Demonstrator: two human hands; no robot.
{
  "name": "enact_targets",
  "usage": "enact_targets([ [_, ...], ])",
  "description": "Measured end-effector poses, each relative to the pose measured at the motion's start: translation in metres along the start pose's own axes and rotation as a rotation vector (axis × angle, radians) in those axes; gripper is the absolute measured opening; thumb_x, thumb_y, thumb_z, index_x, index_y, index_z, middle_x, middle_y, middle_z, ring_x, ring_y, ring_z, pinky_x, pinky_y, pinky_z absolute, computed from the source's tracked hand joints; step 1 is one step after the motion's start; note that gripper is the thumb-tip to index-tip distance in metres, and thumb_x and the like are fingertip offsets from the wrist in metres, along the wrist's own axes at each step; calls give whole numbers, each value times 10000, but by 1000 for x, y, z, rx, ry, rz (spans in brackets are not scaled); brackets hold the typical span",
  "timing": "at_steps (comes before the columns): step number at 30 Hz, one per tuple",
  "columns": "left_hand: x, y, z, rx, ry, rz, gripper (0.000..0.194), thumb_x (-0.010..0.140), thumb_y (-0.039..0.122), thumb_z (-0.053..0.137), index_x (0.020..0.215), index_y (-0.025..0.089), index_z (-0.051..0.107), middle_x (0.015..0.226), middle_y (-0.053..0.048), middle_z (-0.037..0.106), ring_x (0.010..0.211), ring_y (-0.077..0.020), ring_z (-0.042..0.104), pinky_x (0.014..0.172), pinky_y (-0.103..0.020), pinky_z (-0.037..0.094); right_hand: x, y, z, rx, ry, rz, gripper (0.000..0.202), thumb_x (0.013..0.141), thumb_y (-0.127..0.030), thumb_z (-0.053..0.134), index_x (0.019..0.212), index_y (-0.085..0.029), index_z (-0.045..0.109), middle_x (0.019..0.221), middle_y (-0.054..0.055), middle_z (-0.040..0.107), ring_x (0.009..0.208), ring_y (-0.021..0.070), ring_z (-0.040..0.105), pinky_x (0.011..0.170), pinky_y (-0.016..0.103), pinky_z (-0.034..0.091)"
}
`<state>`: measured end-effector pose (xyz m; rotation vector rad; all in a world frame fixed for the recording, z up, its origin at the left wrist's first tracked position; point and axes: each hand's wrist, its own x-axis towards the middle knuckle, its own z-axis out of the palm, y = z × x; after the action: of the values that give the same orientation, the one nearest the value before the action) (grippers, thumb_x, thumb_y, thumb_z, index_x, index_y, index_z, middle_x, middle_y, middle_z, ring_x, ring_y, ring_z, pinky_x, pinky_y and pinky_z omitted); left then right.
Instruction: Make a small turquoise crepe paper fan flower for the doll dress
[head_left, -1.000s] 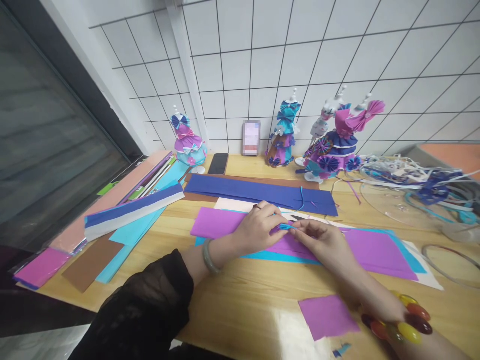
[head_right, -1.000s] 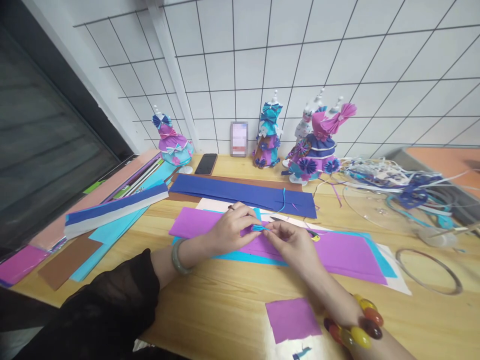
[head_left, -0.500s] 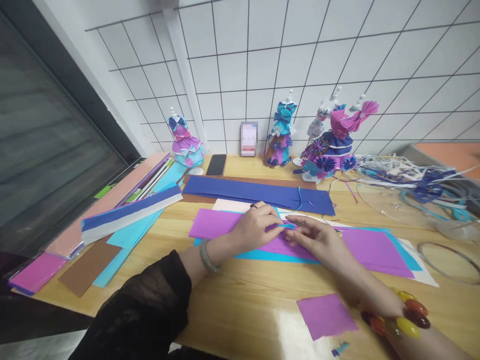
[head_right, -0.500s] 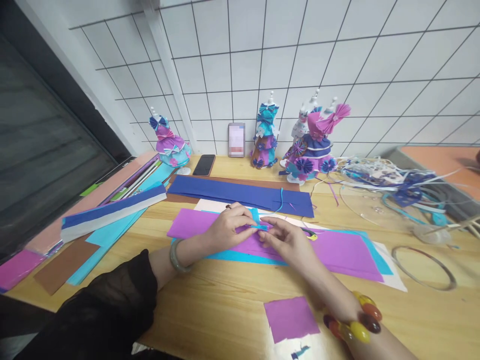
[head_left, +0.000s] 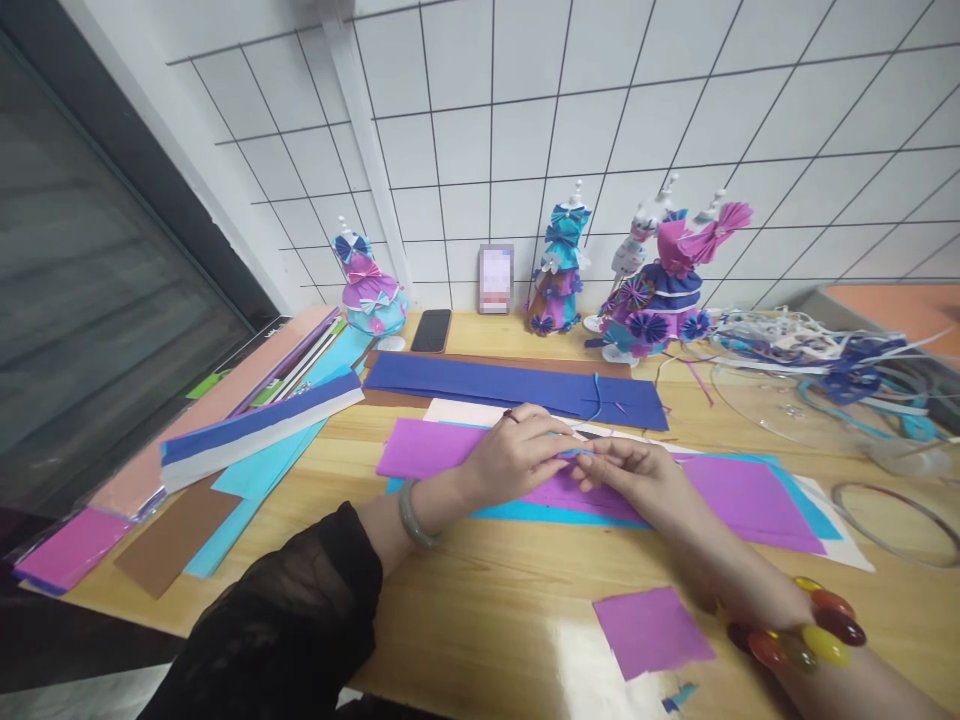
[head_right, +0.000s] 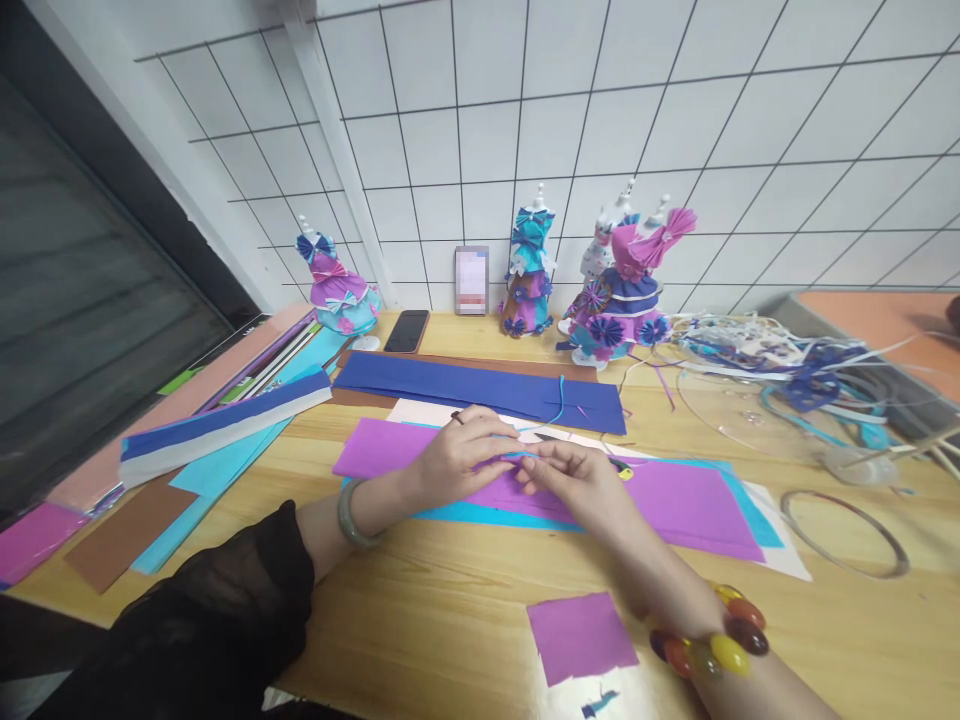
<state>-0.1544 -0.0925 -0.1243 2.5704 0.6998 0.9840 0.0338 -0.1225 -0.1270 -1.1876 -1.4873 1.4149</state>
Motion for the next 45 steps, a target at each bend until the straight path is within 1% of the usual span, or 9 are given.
enact_targets([
  [5,0,1,-1,-50,-64,-29,228,841,255,431,943,188,623,901,-50,654,922,-151,540,865,-310,363,0,-1,0,56,-64,58,258,708,-405,630,767,-154,625,629,16,651,555,121,579,605,259,452],
  [15,2,-4,3,-173,87,25,166,797,240,513,866,148,634,814,-67,666,812,-146,579,772,-300,418,-2,-5,1,89,-93,77,261,722,-416,613,728,-155,605,626,12,624,528,101,541,578,244,426],
  [20,2,-1,2,-208,97,-8,276,739,289,595,977,150,598,931,-75,650,890,-160,567,813,-300,417,-2,-3,1,100,-49,79,269,700,-421,636,784,-166,616,611,6,630,512,107,545,564,250,430],
  [23,3,4,-1,-212,99,-74,368,687,345,641,994,150,586,959,-80,639,916,-172,557,826,-301,417,-3,-3,1,42,-23,12,253,713,-420,622,760,-171,624,590,2,623,534,119,553,584,258,436],
  [28,4,8,-3,-217,106,-87,175,751,233,565,895,156,627,840,-59,645,819,-142,568,778,-273,432,-6,-3,5,-110,61,-121,229,741,-393,597,811,-180,643,619,5,604,561,130,539,570,262,437],
  [32,5,5,-3,-195,132,-59,138,749,188,553,846,152,644,770,-60,642,756,-132,569,728,-262,440,-5,-2,3,-342,136,-304,194,766,-351,573,838,-202,675,737,38,613,674,160,539,615,282,434],
  [36,5,3,-2,-165,144,-40,112,749,182,553,807,150,642,746,-59,646,723,-130,574,701,-263,441,-2,0,0,-486,176,-488,160,787,-285,555,876,-226,675,749,40,558,717,163,522,644,295,433],
  [41,5,4,-2,-129,158,1,94,752,173,548,770,143,635,744,-62,661,717,-129,584,700,-267,434,-1,2,-1,-515,178,-491,206,795,-286,540,975,-226,622,913,75,571,823,186,548,632,289,455],
  [45,6,4,-3,-98,154,16,96,757,176,544,777,145,632,755,-60,667,719,-131,588,705,-275,428,-3,0,0,-519,162,-480,130,804,-288,529,852,-213,624,827,59,608,767,178,562,644,292,453],
])
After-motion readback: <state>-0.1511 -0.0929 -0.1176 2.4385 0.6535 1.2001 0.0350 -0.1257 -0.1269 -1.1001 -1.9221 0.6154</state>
